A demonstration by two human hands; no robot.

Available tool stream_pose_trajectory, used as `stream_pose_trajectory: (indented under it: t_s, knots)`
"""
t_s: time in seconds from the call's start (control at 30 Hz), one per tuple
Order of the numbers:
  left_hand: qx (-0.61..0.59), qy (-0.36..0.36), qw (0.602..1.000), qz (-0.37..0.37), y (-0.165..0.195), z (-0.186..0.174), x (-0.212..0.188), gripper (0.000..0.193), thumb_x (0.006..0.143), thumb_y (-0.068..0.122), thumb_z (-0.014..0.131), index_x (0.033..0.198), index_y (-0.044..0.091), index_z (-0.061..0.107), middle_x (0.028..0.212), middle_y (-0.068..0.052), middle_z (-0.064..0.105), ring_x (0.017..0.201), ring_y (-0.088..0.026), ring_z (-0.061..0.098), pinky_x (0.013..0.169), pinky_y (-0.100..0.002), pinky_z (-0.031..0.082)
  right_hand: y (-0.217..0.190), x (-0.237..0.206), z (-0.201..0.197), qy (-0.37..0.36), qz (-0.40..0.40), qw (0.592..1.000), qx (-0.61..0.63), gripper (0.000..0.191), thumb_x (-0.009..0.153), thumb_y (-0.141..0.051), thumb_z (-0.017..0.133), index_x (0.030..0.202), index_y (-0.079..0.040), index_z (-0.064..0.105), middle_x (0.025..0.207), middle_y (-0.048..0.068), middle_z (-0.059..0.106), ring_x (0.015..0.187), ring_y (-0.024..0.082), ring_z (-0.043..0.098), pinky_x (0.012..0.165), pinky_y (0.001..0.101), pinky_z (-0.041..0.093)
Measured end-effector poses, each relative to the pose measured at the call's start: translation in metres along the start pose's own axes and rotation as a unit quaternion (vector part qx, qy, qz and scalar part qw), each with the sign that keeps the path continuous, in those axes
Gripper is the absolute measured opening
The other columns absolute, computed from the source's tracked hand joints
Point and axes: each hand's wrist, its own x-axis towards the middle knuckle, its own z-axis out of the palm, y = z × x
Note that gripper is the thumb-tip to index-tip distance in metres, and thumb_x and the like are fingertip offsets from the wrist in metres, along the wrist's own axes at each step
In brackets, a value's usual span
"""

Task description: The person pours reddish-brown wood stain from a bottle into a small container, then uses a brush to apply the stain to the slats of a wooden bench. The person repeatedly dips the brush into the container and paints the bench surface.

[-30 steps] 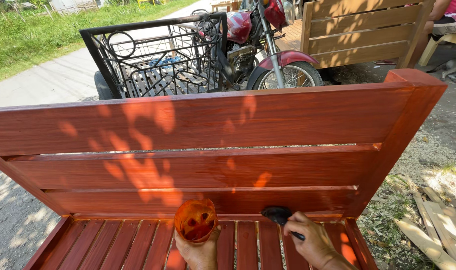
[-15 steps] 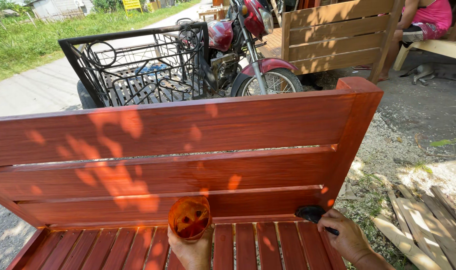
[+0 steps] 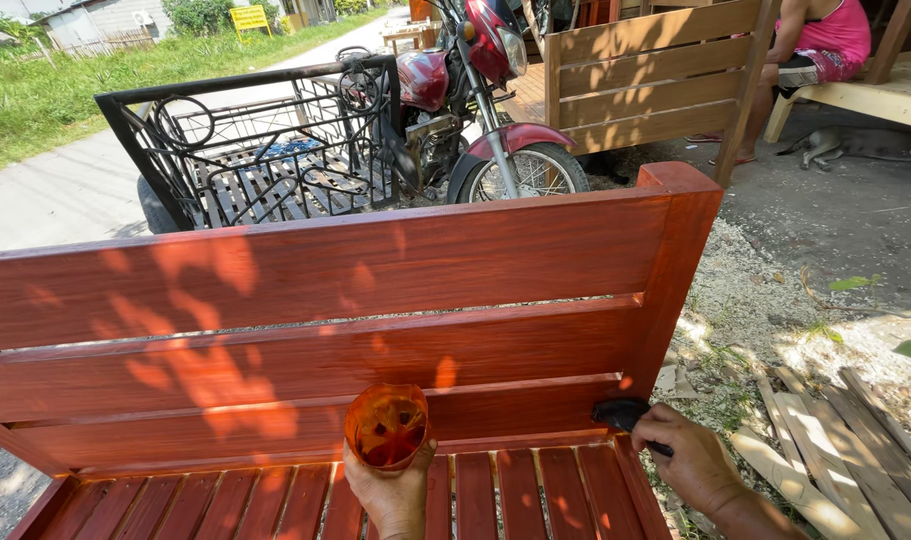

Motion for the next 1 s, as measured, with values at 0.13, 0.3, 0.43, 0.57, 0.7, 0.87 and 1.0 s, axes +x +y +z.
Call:
stream_pose_trajectory:
  t_s: [0.13, 0.3, 0.43, 0.57, 0.7, 0.87, 1.0]
  knots:
    - [0.04, 0.0, 0.999, -0.03, 0.002, 0.002, -0.005, 0.112, 0.053, 0.016, 0.1, 0.146, 0.014, 0.036, 0.138, -0.012, 0.041, 0.13, -0.027, 0.05, 0.114, -0.043, 0.048, -0.005, -0.001, -0.035, 0.06, -0.04, 0.997, -0.021, 0.02, 0.075, -0.001, 0.074, 0.084, -0.019, 0.072, 0.096, -0.004, 0.073, 0.082, 0.022, 0.074, 0.072, 0.0371, 0.059]
    - [0.055, -0.001, 0.998, -0.036, -0.002, 0.006, -0.012, 0.12, 0.053, 0.019, 0.1, 0.15, 0.015, 0.03, 0.139, -0.014, 0.037, 0.133, -0.029, 0.047, 0.117, -0.042, 0.046, -0.011, -0.004, -0.066, 0.067, -0.025, 0.997, 0.026, 0.013, 0.077, -0.003, 0.076, 0.077, -0.016, 0.071, 0.09, -0.004, 0.073, 0.073, 0.021, 0.075, 0.07, 0.0383, 0.058]
    - [0.052, -0.001, 0.998, -0.03, -0.005, 0.008, -0.015, 0.121, 0.053, 0.022, 0.101, 0.15, 0.012, 0.029, 0.139, -0.015, 0.036, 0.133, -0.031, 0.046, 0.115, -0.044, 0.046, 0.0, 0.001, -0.063, -0.036, -0.022, 0.999, -0.009, 0.015, 0.076, -0.001, 0.075, 0.076, -0.015, 0.069, 0.08, -0.001, 0.068, 0.075, 0.019, 0.069, 0.07, 0.0393, 0.055]
    - [0.07, 0.001, 0.997, -0.025, -0.005, 0.01, -0.012, 0.12, 0.049, 0.022, 0.101, 0.147, 0.011, 0.033, 0.138, -0.015, 0.04, 0.132, -0.031, 0.049, 0.115, -0.046, 0.047, 0.016, 0.001, -0.025, -0.064, 0.0, 0.998, -0.005, 0.018, 0.076, 0.0, 0.075, 0.08, -0.016, 0.069, 0.082, -0.002, 0.066, 0.075, 0.018, 0.071, 0.07, 0.039, 0.054]
    - [0.065, 0.002, 0.997, -0.028, -0.008, 0.01, -0.007, 0.121, 0.048, 0.019, 0.102, 0.147, 0.009, 0.032, 0.137, -0.017, 0.041, 0.132, -0.033, 0.05, 0.112, -0.048, 0.049, 0.031, 0.0, 0.01, -0.111, 0.054, 0.992, -0.022, 0.02, 0.08, 0.0, 0.074, 0.085, -0.018, 0.068, 0.089, -0.005, 0.065, 0.081, 0.018, 0.071, 0.075, 0.0357, 0.056]
    - [0.022, 0.01, 1.0, 0.016, -0.012, 0.011, -0.002, 0.113, 0.048, 0.016, 0.1, 0.144, 0.009, 0.038, 0.136, -0.016, 0.05, 0.129, -0.032, 0.058, 0.106, -0.048, 0.056, 0.039, 0.01, -0.002, -0.08, 0.019, 0.997, 0.004, 0.023, 0.077, 0.003, 0.075, 0.087, -0.017, 0.069, 0.092, -0.005, 0.069, 0.085, 0.019, 0.074, 0.077, 0.0378, 0.056]
    - [0.035, 0.012, 0.998, 0.045, -0.009, 0.012, 0.001, 0.115, 0.047, 0.011, 0.1, 0.143, 0.005, 0.037, 0.134, -0.019, 0.05, 0.125, -0.033, 0.058, 0.104, -0.048, 0.056, 0.025, 0.017, -0.044, -0.039, -0.015, 0.999, -0.003, 0.02, 0.079, 0.001, 0.074, 0.084, -0.018, 0.07, 0.091, -0.004, 0.071, 0.086, 0.017, 0.076, 0.078, 0.0364, 0.059]
